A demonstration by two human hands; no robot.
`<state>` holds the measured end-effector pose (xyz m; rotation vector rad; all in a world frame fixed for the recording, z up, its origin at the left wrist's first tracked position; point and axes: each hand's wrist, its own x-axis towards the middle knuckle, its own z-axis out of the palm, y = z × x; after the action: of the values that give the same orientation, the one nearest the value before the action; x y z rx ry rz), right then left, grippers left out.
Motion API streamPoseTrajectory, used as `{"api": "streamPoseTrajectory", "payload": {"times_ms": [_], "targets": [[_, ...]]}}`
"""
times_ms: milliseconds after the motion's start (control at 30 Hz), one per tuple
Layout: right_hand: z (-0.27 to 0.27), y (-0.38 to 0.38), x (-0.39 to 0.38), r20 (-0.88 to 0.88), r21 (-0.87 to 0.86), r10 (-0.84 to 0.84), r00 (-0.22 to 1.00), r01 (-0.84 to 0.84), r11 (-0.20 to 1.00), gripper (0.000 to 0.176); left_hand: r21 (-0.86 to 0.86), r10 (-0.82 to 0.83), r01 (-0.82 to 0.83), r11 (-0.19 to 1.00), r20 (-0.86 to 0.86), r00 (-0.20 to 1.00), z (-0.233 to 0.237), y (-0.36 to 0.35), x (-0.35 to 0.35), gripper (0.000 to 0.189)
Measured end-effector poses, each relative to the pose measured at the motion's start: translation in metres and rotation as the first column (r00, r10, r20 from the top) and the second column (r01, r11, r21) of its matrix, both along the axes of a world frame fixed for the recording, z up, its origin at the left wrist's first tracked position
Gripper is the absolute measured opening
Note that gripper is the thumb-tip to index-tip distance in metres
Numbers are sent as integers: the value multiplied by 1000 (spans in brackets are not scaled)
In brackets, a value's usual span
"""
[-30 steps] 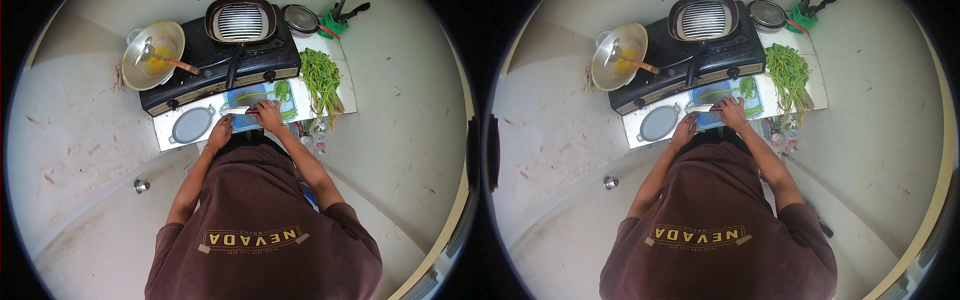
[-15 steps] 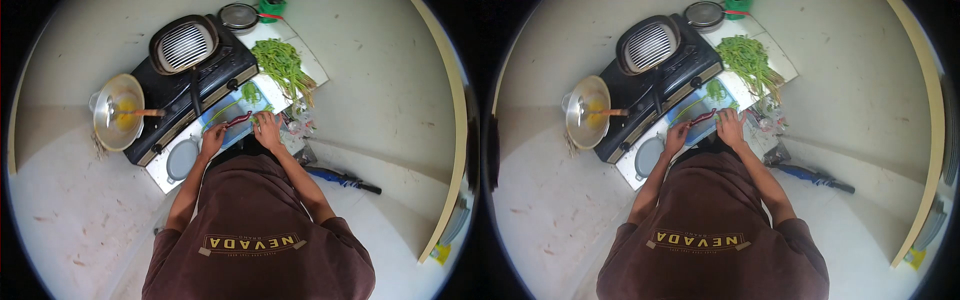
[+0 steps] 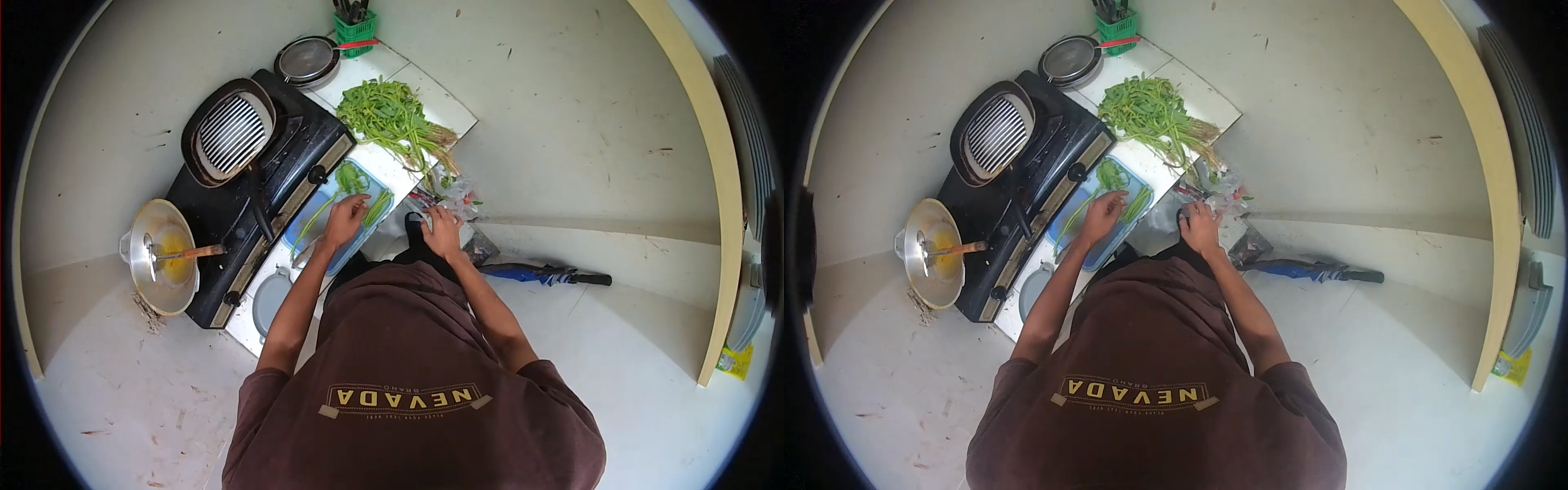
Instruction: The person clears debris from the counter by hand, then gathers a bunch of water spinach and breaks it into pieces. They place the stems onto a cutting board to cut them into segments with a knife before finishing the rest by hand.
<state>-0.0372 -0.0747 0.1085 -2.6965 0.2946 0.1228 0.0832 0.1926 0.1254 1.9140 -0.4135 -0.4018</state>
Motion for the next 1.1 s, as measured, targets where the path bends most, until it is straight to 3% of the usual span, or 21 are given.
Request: {"api": "streamPoseTrajectory", "payload": {"times_ms": [133, 167, 233, 367, 467, 500, 600, 633, 733, 933, 1033, 1100], "targets": [[0, -36, 51, 104, 238, 122, 987, -144, 960, 28, 85, -50, 42, 996, 89, 995, 12, -37, 34, 31], [0, -43, 67, 186, 234, 155, 970, -197, 952, 27, 61, -68, 61, 996, 121, 990, 8, -48, 45, 33], [6, -51, 105, 165, 287, 190, 968, -232, 929, 28, 18, -105, 103, 995, 183, 977, -9, -70, 68, 36], [20, -47, 155, 117, 277, 215, 970, -240, 931, 34, 248, -287, 251, 936, 118, 951, -21, -110, 104, 45], [-9, -42, 170, 203, 366, 211, 956, -274, 889, 37, 327, -314, 250, 911, 161, 936, -22, -136, 120, 45], [-5, -39, 172, 138, 377, 177, 975, -217, 901, 41, 351, -322, 277, 894, 75, 944, -17, -141, 124, 49], [-18, -36, 169, 277, 237, 119, 954, -188, 953, 44, 437, -322, 240, 867, 123, 939, -29, -148, 126, 55], [-16, -38, 166, 193, 272, 97, 976, -148, 951, 46, 471, -339, 269, 840, 68, 938, -30, -147, 128, 59], [-17, -39, 172, 249, 149, 106, 963, -147, 978, 47, 536, -377, 292, 792, 52, 925, -33, -141, 129, 59], [-21, -38, 202, 194, -13, 130, 972, -130, 991, 28, 540, -372, 231, 810, 167, 913, -45, -132, 125, 63], [-28, -37, 215, 201, -99, 156, 967, -139, 985, 26, 454, -326, 222, 863, 165, 931, -53, -129, 124, 63], [-27, -35, 219, 198, -29, 76, 977, -72, 997, 24, 434, -314, 228, 872, 137, 940, -51, -127, 121, 62]]}}
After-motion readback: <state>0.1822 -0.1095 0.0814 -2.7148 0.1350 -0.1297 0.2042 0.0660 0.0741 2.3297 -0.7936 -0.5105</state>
